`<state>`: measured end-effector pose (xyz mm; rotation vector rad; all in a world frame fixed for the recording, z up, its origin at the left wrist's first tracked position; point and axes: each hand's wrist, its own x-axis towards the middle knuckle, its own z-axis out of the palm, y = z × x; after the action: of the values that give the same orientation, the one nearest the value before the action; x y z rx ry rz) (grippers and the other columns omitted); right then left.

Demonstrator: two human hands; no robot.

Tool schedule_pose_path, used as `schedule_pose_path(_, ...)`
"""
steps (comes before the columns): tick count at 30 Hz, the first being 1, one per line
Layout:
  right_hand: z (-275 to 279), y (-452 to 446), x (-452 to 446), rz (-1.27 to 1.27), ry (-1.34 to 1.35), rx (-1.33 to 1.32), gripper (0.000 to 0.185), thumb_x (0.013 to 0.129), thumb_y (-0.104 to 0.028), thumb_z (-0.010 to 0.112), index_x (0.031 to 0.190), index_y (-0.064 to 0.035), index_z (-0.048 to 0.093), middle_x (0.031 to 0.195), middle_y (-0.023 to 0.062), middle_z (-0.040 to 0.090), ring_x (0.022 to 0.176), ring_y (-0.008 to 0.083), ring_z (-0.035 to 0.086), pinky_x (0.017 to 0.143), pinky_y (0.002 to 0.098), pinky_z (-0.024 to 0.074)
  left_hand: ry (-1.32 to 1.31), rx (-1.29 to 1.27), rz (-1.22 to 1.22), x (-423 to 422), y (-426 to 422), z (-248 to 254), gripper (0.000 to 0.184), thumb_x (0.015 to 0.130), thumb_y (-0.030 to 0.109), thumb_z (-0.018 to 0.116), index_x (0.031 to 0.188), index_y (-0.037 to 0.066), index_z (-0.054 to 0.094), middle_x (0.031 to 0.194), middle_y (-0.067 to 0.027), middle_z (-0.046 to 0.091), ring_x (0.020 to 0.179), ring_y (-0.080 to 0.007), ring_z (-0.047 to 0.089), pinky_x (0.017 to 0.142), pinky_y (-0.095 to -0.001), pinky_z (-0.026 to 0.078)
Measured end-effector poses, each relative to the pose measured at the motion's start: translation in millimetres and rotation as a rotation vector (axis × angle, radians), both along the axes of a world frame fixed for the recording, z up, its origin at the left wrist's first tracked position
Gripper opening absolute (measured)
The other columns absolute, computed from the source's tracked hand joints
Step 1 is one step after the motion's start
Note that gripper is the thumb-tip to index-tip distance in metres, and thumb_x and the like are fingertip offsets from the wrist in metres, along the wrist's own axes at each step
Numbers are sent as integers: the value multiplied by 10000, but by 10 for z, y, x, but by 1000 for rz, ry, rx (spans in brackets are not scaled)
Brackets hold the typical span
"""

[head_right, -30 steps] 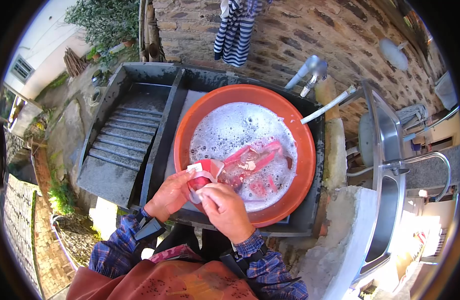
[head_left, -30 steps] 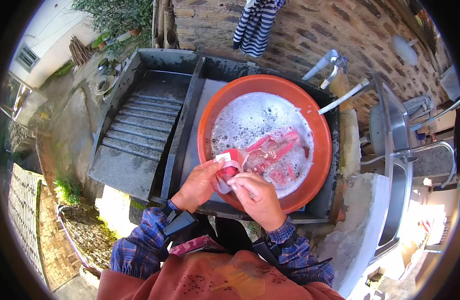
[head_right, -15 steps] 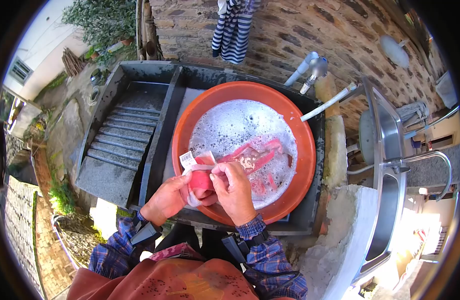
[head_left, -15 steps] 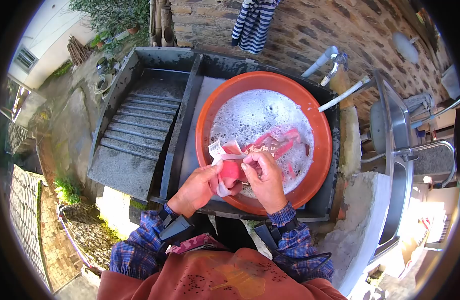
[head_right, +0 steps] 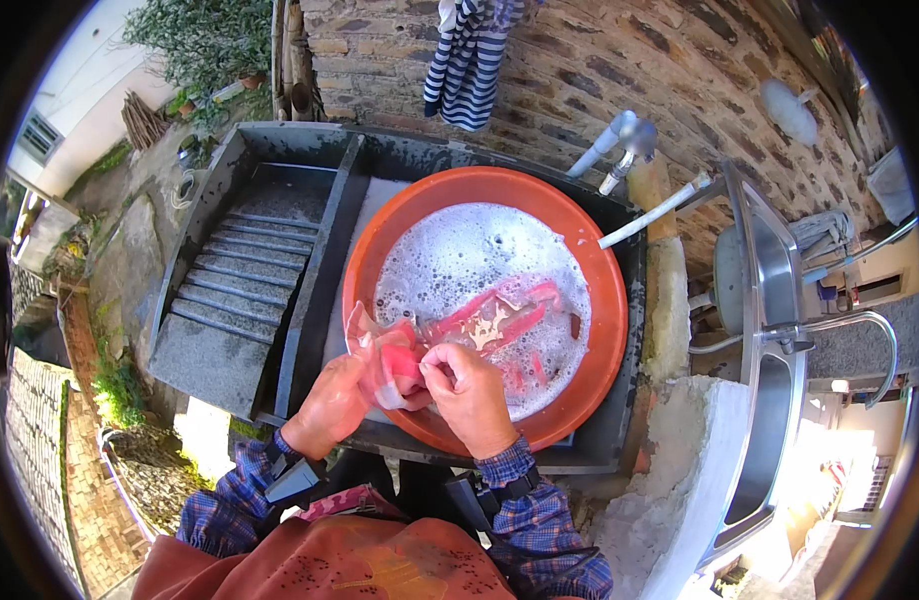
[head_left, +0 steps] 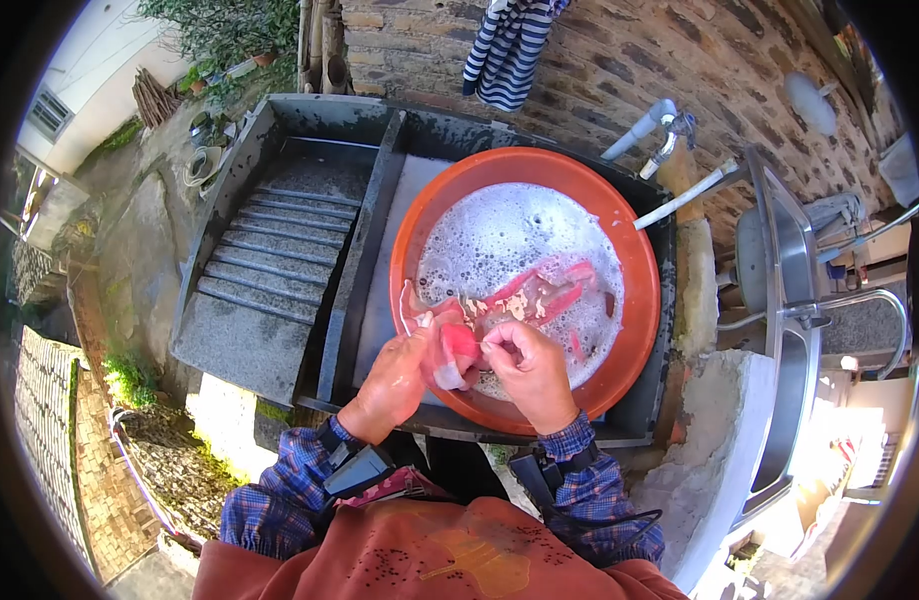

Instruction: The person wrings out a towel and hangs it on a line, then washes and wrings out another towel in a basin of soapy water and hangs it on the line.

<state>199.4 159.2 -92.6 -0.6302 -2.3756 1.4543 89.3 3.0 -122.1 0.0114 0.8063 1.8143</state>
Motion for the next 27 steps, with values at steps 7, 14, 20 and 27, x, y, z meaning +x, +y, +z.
schedule_pose_path(7, -47, -79, -64, 29, -44, 67, 92, 868, 18, 620, 949, -24, 610, 862, 102, 641, 767, 184, 651, 677, 299, 510, 188, -146, -31, 34, 84, -10, 369, 964, 79, 600, 1314, 40, 488, 1060, -54, 638, 947, -141, 634, 834, -319, 559)
schedule_pose_path(14, -133, -42, -25, 200, -156, 303, 105, 910, -68, 573, 1007, -28, 581, 901, 181, 629, 854, 374, 629, 732, 429, 509, 189, -158, 21, 52, 121, 8, 462, 958, 30, 580, 1376, 52, 383, 1058, -26, 592, 939, -123, 618, 774, -287, 549)
schedule_pose_path(20, -253, -98, -106, 134, -231, 251, 109, 930, -123, 549, 979, -26, 538, 911, 215, 619, 872, 422, 612, 733, 488, 489, 220, -212, 88, 123, 202, -53, 325, 974, -2, 479, 1288, 66, 434, 965, -7, 530, 792, -112, 562, 703, -276, 514)
schedule_pose_path(27, -703, 831, -10, -285, -264, 36, 129, 954, -109, 544, 1032, -19, 592, 781, 150, 667, 641, 246, 656, 592, 375, 536, 252, -90, -38, 314, 108, 191, 431, 955, -32, 427, 1367, 90, 406, 988, 2, 488, 833, -94, 515, 693, -262, 463)
